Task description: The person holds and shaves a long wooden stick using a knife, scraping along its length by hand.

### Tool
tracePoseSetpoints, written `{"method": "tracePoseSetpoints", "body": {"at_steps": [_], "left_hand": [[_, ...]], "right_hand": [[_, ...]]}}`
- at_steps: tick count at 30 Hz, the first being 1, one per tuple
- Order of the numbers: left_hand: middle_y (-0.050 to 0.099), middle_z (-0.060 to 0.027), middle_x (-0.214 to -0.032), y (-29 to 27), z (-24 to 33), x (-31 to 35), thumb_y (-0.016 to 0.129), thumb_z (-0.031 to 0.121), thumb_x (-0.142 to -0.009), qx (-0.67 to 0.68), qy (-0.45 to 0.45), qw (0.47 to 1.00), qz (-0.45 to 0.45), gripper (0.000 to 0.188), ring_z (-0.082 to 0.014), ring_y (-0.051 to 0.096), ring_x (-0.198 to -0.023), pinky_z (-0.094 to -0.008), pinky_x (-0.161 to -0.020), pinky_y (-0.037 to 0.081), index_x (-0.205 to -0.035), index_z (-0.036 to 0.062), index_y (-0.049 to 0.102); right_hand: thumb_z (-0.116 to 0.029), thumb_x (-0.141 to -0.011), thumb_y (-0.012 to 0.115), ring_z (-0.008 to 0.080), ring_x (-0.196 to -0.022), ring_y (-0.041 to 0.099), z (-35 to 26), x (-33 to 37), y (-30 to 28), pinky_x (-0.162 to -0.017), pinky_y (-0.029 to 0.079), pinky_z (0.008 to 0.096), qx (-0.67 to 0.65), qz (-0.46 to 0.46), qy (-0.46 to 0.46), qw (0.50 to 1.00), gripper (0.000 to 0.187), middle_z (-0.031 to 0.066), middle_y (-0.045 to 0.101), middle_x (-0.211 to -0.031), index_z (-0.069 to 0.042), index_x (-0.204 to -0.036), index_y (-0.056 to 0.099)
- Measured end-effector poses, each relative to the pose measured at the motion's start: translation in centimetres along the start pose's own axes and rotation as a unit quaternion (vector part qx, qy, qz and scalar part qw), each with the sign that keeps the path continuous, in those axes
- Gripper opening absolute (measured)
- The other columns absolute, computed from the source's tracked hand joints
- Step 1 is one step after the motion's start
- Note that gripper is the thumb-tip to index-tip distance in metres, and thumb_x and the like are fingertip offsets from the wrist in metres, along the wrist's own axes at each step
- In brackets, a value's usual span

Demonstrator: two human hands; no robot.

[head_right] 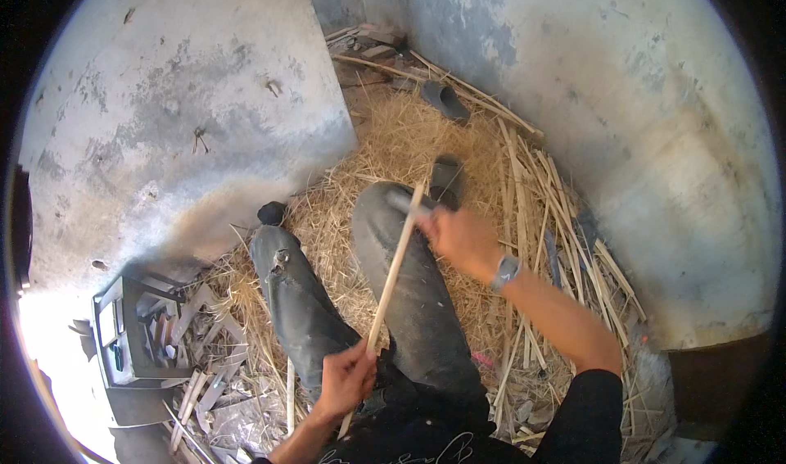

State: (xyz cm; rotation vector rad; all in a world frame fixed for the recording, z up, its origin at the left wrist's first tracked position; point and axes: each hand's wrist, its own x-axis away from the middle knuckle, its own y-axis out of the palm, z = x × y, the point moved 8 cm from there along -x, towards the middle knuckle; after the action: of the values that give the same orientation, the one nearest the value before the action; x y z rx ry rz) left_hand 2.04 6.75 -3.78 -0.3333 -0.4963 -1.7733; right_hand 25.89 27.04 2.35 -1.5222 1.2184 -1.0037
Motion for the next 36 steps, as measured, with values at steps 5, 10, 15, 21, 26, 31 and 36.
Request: {"method": "tracePoseSetpoints", "body": {"at_steps": [5,10,15,21,26,31,36], "left_hand": [[0.054,0.0056,-0.064,-2.9,-5.0,6.9,0.061,0.016,-0.106,-0.064,-0.044,0.997,0.009,0.03,-0.0012,0.045,-0.052,-0.0204,-0.045,0.033,-0.131,-0.0009,0.066],[0.053,0.0061,-0.064,-4.2,-6.5,6.0,0.062,0.015,-0.105,0.009,-0.042,0.999,0.007,0.033,-0.0008,0.045,-0.052,-0.02,-0.046,0.033,-0.134,-0.0013,0.064],[0.05,0.0045,-0.065,-3.3,-3.5,2.9,0.059,0.011,-0.106,0.012,-0.016,1.0,0.001,0.033,-0.0035,0.042,-0.051,-0.0224,-0.045,0.032,-0.135,-0.0026,0.061],[0.052,0.0062,-0.068,-1.5,-1.7,1.0,0.06,0.014,-0.106,-0.018,-0.02,1.0,-0.004,0.034,-0.0016,0.043,-0.055,-0.0207,-0.048,0.034,-0.137,0.0012,0.063],[0.051,0.0061,-0.068,-1.3,-1.2,2.7,0.059,0.014,-0.106,-0.134,0.051,0.989,0.045,0.033,-0.0023,0.043,-0.053,-0.0216,-0.047,0.033,-0.135,0.0001,0.063],[0.055,0.0099,-0.075,-2.2,-3.0,3.1,0.065,0.017,-0.103,-0.101,0.009,0.993,0.059,0.036,0.0006,0.042,-0.062,-0.0195,-0.053,0.036,-0.136,0.0019,0.065],[0.056,0.0078,-0.072,-3.2,-3.7,4.9,0.065,0.017,-0.103,-0.102,0.003,0.994,0.048,0.036,-0.0003,0.045,-0.06,-0.02,-0.052,0.036,-0.136,0.0027,0.066]], "right_hand": [[-0.053,-0.108,0.035,0.0434,-0.074,0.067,8.0,-3.6,2.6,-0.07,0.049,0.0567,-0.04,0.054,0.019,0.998,0.069,0.0253,0.067,-0.075,-0.002,-0.08,0.072],[-0.051,-0.108,0.039,0.0357,-0.081,0.07,10.8,-3.5,-1.0,-0.072,0.049,0.047,-0.238,0.147,0.127,0.952,0.061,0.0207,0.07,-0.087,0.004,-0.103,0.066],[-0.049,-0.107,0.046,0.0304,-0.069,0.064,7.6,-0.1,-3.4,-0.067,0.047,0.0433,-0.268,0.187,-0.006,0.945,0.054,0.0171,0.066,-0.076,0.001,-0.093,0.065],[-0.046,-0.104,0.052,0.0387,-0.051,0.06,-2.3,6.3,-0.4,-0.048,0.047,0.0487,-0.114,0.085,-0.09,0.986,0.047,0.0158,0.058,-0.055,-0.006,-0.083,0.063],[-0.049,-0.104,0.051,0.0394,-0.05,0.061,0.8,3.9,0.7,-0.046,0.047,0.0494,-0.044,0.158,-0.051,0.985,0.048,0.0165,0.058,-0.054,-0.007,-0.084,0.062],[-0.048,-0.105,0.048,0.0383,-0.052,0.063,-1.9,4.5,1.3,-0.051,0.049,0.05,-0.069,0.035,-0.121,0.99,0.049,0.0174,0.06,-0.056,-0.006,-0.085,0.062],[-0.048,-0.108,0.043,0.0347,-0.05,0.057,10.3,0.7,-1.1,-0.055,0.047,0.0476,-0.065,0.121,0.08,0.987,0.055,0.0151,0.058,-0.056,-0.004,-0.085,0.068]]}}
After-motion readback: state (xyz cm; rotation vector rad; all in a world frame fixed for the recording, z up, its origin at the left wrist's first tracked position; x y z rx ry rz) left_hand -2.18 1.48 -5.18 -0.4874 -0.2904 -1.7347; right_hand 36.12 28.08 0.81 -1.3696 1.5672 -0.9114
